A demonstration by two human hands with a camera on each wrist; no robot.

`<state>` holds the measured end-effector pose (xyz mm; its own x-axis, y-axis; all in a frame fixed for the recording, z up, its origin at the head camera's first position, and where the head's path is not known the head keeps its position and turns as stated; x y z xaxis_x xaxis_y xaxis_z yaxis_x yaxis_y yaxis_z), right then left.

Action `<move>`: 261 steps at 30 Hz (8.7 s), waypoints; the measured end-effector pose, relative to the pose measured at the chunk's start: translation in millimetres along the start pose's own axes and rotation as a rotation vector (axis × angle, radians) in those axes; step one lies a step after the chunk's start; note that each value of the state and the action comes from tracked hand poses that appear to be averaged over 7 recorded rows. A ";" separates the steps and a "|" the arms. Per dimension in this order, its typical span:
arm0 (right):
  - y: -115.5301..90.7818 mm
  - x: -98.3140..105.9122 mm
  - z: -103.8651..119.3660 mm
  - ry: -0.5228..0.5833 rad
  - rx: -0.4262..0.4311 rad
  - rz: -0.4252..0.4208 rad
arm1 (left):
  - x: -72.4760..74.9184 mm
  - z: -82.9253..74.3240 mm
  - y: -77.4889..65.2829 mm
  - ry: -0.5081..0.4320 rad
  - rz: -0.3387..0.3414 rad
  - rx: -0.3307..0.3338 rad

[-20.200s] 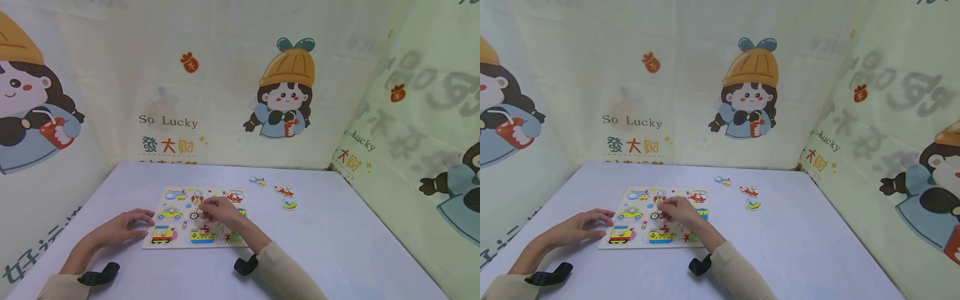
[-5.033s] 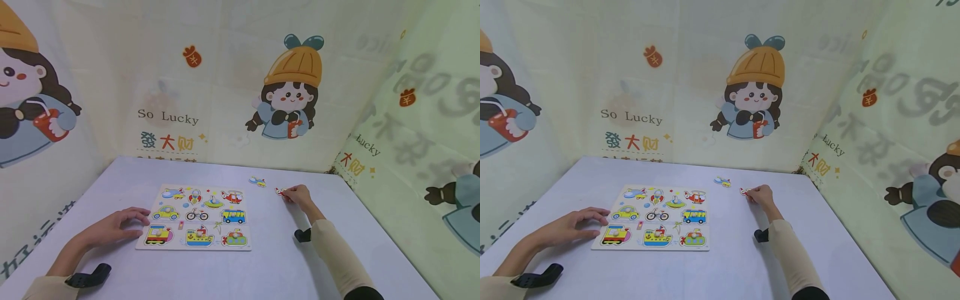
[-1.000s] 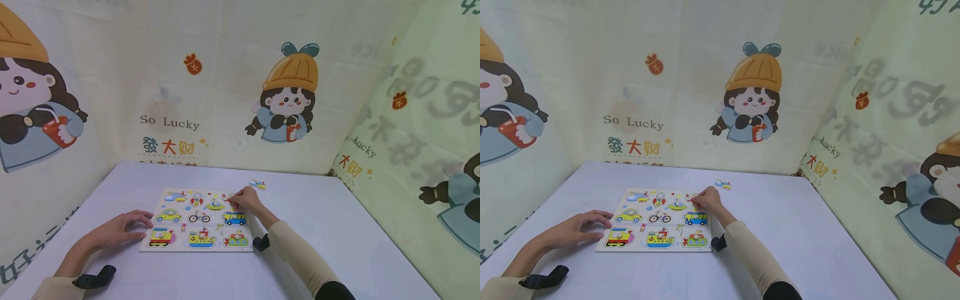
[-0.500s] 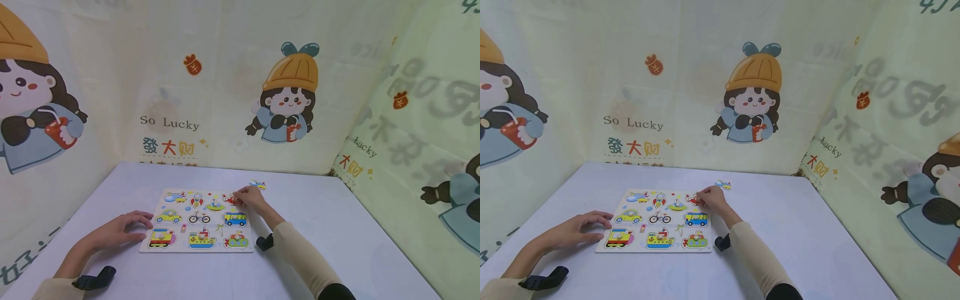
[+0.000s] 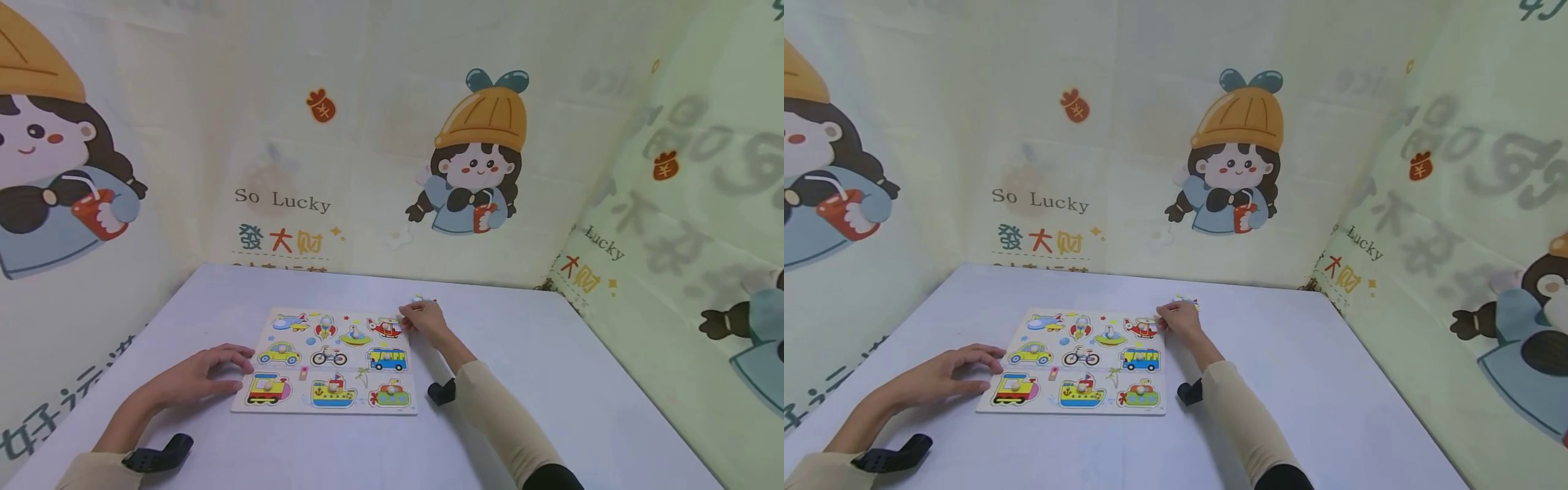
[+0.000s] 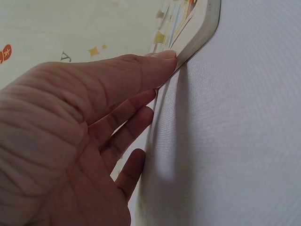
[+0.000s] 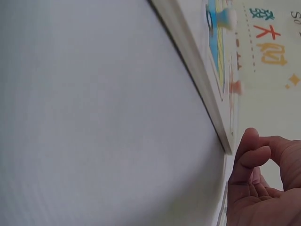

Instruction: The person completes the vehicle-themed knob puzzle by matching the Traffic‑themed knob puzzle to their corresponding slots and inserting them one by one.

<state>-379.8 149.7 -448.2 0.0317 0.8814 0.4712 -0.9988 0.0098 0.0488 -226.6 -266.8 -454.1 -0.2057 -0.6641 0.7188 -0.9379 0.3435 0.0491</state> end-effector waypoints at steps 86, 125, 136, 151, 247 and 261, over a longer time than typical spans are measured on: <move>36.0 6.3 23.6 0.060 -0.028 -0.066 | 0.0 0.7 1.4 -0.032 0.001 0.014; 0.5 -56.9 62.0 0.127 0.061 0.143 | -5.1 0.4 -2.3 -0.006 -0.011 -0.003; -12.5 -78.1 77.9 0.182 0.102 0.234 | -4.4 1.1 -0.7 -0.007 -0.010 0.011; -30.7 -118.8 96.5 0.240 0.097 0.308 | -5.2 1.5 2.1 -0.021 0.001 0.010; -65.8 -160.2 120.1 0.369 0.095 0.348 | 9.9 10.7 13.9 0.024 0.017 -0.053; -101.4 -105.6 114.8 0.474 0.127 0.448 | 13.0 16.7 13.8 0.003 0.005 -0.001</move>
<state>-277.5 1.4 -401.9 -0.4349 0.8999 0.0329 -0.8982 -0.4361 0.0551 -246.9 -281.7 -455.6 -0.2097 -0.6603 0.7211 -0.9364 0.3478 0.0461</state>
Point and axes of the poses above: each hand's wrist, its own y-axis towards the middle knuckle, its own x-axis out of the back of the hand, z = x × y, the point moved 4 cm from there along y, towards the middle knuckle, and after that the axes turned 2 degrees about x, right-handed, at the moved point
